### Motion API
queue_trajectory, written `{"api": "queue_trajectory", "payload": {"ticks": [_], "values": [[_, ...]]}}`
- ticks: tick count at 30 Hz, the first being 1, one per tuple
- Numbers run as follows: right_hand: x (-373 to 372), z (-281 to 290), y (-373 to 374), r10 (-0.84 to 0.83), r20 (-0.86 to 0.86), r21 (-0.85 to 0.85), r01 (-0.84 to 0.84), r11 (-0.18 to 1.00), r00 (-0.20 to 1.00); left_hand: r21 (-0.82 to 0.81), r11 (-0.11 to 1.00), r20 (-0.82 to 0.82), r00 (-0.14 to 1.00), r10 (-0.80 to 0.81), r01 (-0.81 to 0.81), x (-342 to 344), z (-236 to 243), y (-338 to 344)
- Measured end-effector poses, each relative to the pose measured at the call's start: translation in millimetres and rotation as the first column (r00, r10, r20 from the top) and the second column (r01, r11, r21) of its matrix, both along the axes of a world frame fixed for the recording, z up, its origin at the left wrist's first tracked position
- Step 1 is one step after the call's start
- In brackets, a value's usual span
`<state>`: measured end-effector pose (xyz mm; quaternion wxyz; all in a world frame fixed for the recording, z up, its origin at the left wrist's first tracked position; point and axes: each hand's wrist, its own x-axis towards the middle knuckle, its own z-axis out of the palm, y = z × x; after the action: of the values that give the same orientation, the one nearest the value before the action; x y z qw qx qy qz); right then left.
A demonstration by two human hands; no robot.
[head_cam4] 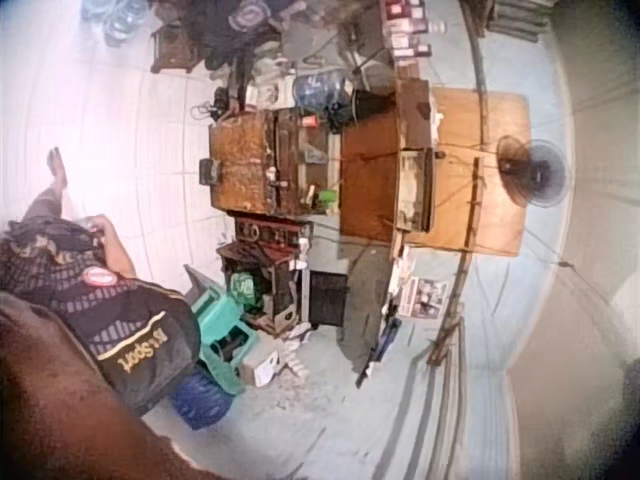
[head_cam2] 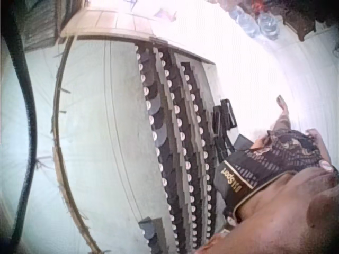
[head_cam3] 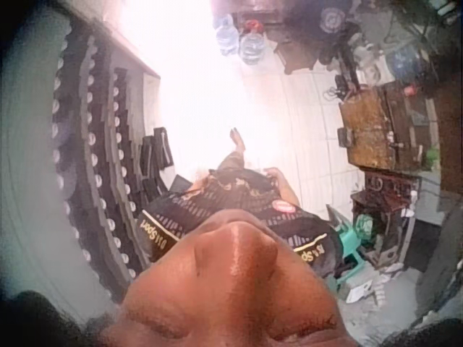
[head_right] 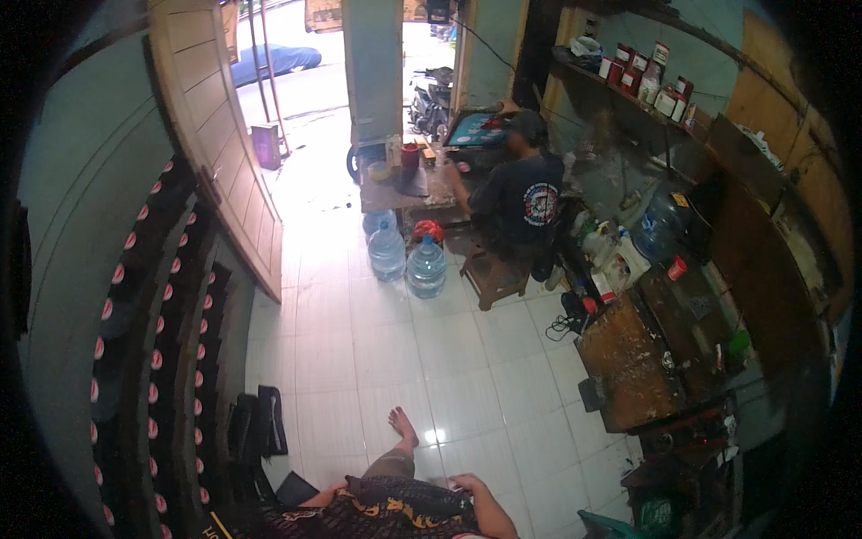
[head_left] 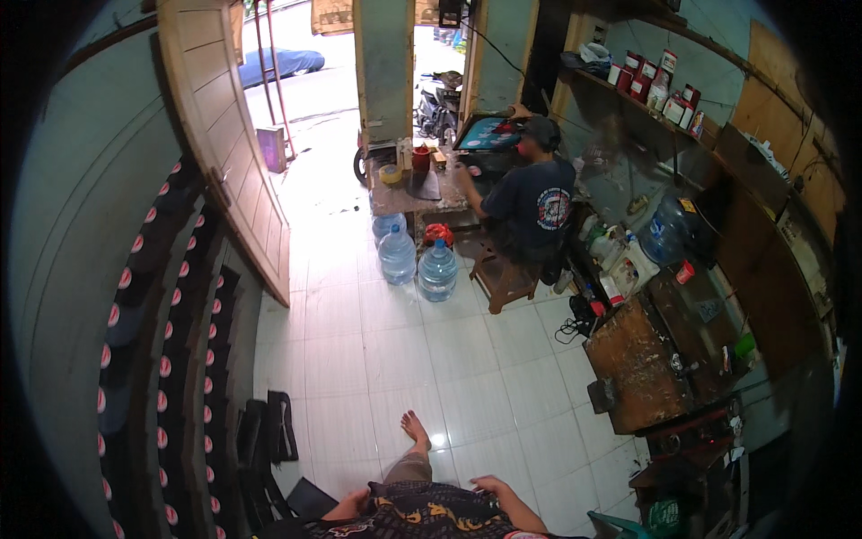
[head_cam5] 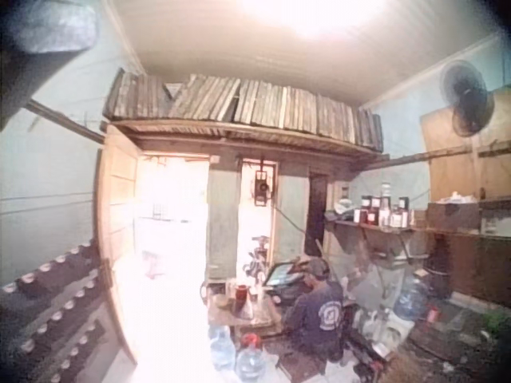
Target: The person repeatedly picks up black caps with red logos from a workbench and stacks them on a wall-mounted rack. The person handles the caps one at a time, placing them in neat rows on the rack.
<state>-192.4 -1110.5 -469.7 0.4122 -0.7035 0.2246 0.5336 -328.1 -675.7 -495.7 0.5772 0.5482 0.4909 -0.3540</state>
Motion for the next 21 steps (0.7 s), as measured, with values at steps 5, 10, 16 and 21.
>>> {"api": "queue_trajectory", "payload": {"ticks": [5,10,16,21], "values": [[140.4,15.4,-22.1,-0.667,0.166,-0.095,0.685,0.722,0.726,-0.024,0.939,-0.100,0.935,0.340,-0.343,111.3,4.5,53.0],[303.2,-7.7,-0.9,-0.428,0.229,-0.030,0.445,0.895,0.874,-0.075,0.793,0.074,0.790,0.609,-0.605,312.3,-12.4,100.4],[464.5,57.2,142.2,-0.576,0.224,0.238,0.529,0.815,0.786,-0.071,0.967,0.410,0.877,0.251,-0.243,546.6,78.7,119.7],[531.2,-7.9,188.0,-0.225,0.215,0.081,0.212,0.974,0.950,-0.056,0.993,0.537,0.836,0.115,-0.101,655.2,108.5,85.8]]}}
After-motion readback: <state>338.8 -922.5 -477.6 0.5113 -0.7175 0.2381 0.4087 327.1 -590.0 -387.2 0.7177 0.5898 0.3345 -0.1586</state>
